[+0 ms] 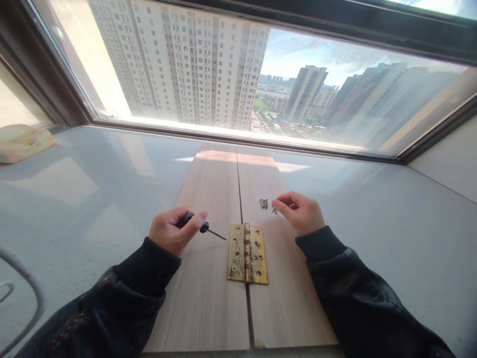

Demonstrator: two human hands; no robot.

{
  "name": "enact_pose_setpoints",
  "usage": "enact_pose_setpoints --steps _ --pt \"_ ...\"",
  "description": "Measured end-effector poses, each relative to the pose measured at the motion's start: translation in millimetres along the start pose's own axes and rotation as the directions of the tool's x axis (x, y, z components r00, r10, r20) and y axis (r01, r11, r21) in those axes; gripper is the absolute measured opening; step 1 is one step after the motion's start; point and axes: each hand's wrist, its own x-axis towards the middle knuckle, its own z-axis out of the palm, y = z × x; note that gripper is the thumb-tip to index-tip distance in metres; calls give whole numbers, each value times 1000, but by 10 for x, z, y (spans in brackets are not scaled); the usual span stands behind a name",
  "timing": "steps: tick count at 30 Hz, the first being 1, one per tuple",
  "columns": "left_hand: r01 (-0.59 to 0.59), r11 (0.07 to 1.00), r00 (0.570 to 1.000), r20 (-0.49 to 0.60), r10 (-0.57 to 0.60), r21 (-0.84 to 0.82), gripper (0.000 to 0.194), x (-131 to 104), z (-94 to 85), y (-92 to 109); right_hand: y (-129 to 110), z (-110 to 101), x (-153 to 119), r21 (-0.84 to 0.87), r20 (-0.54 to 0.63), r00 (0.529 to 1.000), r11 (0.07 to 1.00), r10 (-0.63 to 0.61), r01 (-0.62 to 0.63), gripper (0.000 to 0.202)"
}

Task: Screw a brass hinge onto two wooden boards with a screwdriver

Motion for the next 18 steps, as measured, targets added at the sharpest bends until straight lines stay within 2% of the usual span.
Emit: enact_pose_setpoints --steps 4,9,14,18 --pt "12 1000 1000 0 -12 2 40 -3 -3 17 122 34 20 -82 -9 1000 996 -20 19 25" --pt "6 1000 1000 17 -6 -21 41 3 -12 19 147 85 21 -76 -104 994 997 -39 31 26" --pt "7 999 999 36 -6 -34 39 -1 -12 22 210 77 55 -61 -158 987 997 38 -48 25" --pt "9 983 993 120 14 -184 30 -43 -37 74 306 85 86 -78 -172 976 986 133 -148 26"
